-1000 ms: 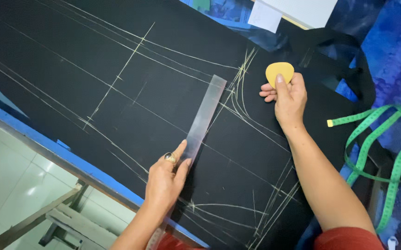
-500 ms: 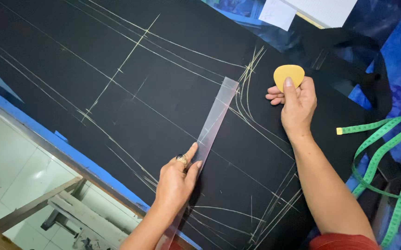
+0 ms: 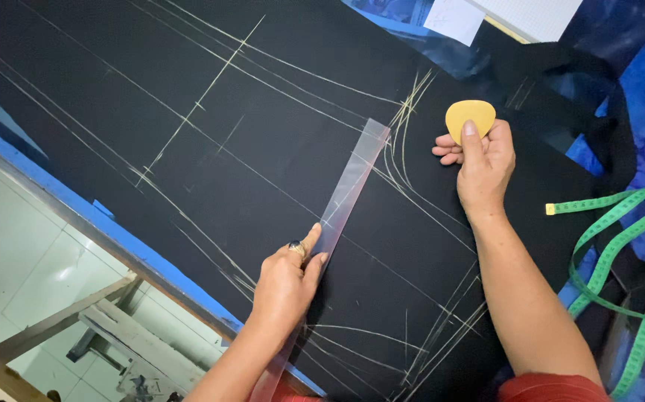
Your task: The person uses a transparent ruler and a yellow chalk-like marker to draw straight lines on a large sheet of black fabric. They also use a green measuring tape to measure distances and mark points on the fabric. The person repeatedly repositions the ruler and tape to create a grid-like pattern of intersecting lines.
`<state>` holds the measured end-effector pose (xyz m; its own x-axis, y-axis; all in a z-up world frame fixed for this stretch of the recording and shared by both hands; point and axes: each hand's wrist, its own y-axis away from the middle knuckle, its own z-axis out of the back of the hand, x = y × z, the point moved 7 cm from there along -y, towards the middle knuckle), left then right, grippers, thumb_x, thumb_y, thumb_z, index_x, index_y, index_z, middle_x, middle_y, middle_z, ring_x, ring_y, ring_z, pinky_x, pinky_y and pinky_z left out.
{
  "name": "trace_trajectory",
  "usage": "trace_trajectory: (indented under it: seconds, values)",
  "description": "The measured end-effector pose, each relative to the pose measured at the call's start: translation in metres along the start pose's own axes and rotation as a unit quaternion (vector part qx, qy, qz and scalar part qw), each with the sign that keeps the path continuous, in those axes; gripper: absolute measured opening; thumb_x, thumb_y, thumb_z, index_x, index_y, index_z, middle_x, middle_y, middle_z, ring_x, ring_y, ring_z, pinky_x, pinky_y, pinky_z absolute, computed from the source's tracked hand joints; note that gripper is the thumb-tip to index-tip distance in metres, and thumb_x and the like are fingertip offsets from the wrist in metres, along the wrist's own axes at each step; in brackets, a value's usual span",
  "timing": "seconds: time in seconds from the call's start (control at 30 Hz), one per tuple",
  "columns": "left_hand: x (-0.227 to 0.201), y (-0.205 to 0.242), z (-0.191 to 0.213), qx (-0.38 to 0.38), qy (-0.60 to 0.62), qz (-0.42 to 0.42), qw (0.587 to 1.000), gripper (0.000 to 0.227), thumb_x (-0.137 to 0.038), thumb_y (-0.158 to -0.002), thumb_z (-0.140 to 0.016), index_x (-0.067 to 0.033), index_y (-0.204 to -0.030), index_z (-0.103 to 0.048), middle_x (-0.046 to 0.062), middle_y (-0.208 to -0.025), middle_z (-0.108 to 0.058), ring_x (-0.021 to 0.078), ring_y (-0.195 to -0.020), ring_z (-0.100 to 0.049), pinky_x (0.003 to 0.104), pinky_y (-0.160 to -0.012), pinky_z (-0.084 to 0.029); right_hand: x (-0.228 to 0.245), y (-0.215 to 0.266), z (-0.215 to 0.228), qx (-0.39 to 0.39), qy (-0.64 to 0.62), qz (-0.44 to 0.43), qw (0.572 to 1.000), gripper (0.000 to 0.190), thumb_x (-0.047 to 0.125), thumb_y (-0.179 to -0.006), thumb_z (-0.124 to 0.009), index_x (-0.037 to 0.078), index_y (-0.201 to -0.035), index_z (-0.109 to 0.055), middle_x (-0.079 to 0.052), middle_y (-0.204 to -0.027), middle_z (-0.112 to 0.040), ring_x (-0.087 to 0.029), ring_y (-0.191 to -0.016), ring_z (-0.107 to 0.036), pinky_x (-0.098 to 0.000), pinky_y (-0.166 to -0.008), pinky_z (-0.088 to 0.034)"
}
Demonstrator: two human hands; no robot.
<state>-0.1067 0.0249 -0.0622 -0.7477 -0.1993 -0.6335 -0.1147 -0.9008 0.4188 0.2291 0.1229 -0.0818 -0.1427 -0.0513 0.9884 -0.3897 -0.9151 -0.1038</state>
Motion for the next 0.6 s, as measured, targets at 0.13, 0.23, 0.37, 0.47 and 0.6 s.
trace_trajectory:
  seconds: [0.13, 0.23, 0.37, 0.47, 0.6]
  values:
    - [0.0003, 0.0011, 0.0009, 0.0, -0.01, 0.01, 1.0, 0.05, -0.026, -0.092, -0.07, -0.024, -0.142, -0.067, 0.022, -0.099, -0.077, 0.0416, -0.098, -0.074, 0.048, -0.08, -0.061, 0.0059, 0.0012, -0.0007, -0.001, 0.014, 0.006, 1.0, 0.027, 0.026, -0.116, -0.048, -0.001, -0.116, -0.046, -0.023, -0.09, -0.073, -0.022, -0.075, -0.076, -0.022, -0.063, -0.062]
    - [0.0006, 0.0001, 0.0016, 0.004, -0.008, 0.013, 1.0, 0.05, -0.026, -0.093, -0.07, -0.0241, -0.142, -0.067, 0.021, -0.098, -0.078, 0.0405, -0.097, -0.075, 0.047, -0.079, -0.061, 0.0066, 0.0017, -0.002, 0.0, 0.016, 0.004, 1.0, 0.027, 0.026, -0.116, -0.049, -0.001, -0.115, -0.046, -0.023, -0.09, -0.073, -0.021, -0.075, -0.075, -0.0213, -0.063, -0.062]
    - [0.0011, -0.0056, -0.0005, 0.008, -0.001, 0.005, 1.0, 0.05, -0.028, -0.093, -0.069, -0.0227, -0.143, -0.066, 0.023, -0.093, -0.077, 0.0417, -0.095, -0.075, 0.048, -0.076, -0.061, 0.0002, -0.0011, -0.0011, 0.003, 0.025, 0.003, 1.0, 0.029, 0.028, -0.116, -0.049, -0.001, -0.115, -0.046, -0.022, -0.089, -0.073, -0.019, -0.074, -0.075, -0.0201, -0.062, -0.061]
    - [-0.0013, -0.0028, 0.0042, 0.01, -0.003, 0.011, 1.0, 0.051, -0.028, -0.093, -0.07, -0.0246, -0.143, -0.066, 0.022, -0.095, -0.077, 0.0409, -0.096, -0.075, 0.048, -0.077, -0.061, 0.0089, 0.0014, -0.0024, 0.001, 0.018, -0.001, 1.0, 0.029, 0.027, -0.115, -0.05, -0.001, -0.114, -0.047, -0.023, -0.09, -0.073, -0.021, -0.075, -0.076, -0.021, -0.063, -0.062]
    - [0.0008, -0.0011, 0.0026, 0.006, -0.005, 0.013, 1.0, 0.051, -0.027, -0.092, -0.07, -0.0256, -0.143, -0.067, 0.022, -0.094, -0.077, 0.0415, -0.094, -0.075, 0.047, -0.076, -0.061, 0.0084, 0.0023, -0.0018, -0.004, 0.003, -0.007, 1.0, 0.028, 0.028, -0.115, -0.051, 0.0, -0.115, -0.046, -0.022, -0.09, -0.074, -0.02, -0.075, -0.076, -0.0199, -0.063, -0.062]
